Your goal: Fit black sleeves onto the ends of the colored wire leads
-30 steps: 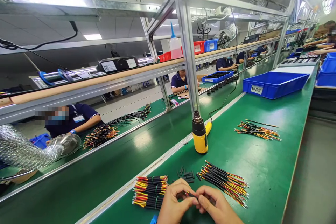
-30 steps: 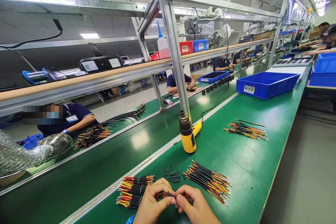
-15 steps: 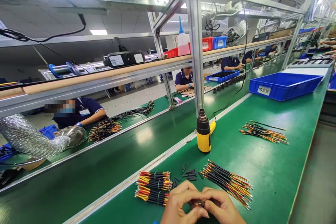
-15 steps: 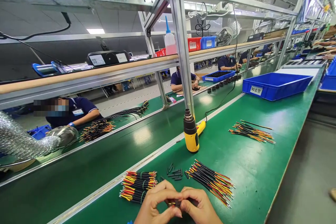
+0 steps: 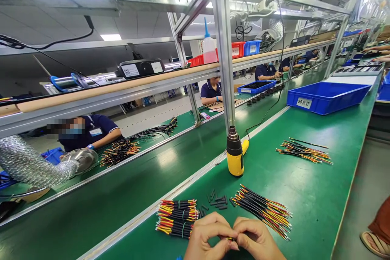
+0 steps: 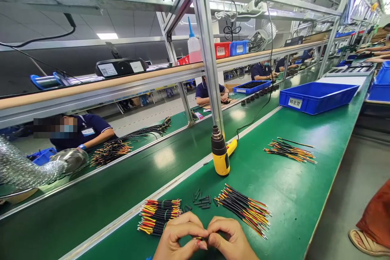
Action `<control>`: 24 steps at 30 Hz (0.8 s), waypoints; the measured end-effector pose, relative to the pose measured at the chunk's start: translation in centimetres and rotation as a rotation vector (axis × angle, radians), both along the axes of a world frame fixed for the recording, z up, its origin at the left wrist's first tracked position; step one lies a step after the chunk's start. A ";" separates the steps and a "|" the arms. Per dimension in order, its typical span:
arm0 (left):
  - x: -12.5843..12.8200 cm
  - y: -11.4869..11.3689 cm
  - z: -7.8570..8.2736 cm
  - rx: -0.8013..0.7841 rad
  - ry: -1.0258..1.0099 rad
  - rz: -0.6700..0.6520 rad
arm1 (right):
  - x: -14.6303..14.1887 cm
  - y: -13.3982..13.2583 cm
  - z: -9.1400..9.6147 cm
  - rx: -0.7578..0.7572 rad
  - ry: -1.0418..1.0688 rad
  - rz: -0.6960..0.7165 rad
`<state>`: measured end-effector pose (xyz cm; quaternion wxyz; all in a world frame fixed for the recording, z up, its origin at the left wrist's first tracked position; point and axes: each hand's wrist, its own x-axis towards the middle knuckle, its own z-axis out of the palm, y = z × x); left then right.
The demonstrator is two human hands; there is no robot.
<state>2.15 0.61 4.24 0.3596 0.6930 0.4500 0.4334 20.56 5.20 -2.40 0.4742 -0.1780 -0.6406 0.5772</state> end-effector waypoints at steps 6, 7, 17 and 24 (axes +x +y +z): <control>-0.3 0.7 -1.0 -0.057 -0.140 -0.011 | 0.0 0.0 -0.2 0.060 -0.030 -0.062; -0.3 0.8 -1.2 -0.063 -0.162 -0.018 | 0.0 0.0 -0.2 0.078 -0.033 -0.075; -0.6 1.0 -1.7 -0.040 -0.208 -0.024 | -0.6 0.0 0.0 0.155 -0.063 -0.151; -2.9 2.1 -0.8 -0.066 0.204 0.175 | 1.5 1.6 0.3 0.458 -0.400 -0.573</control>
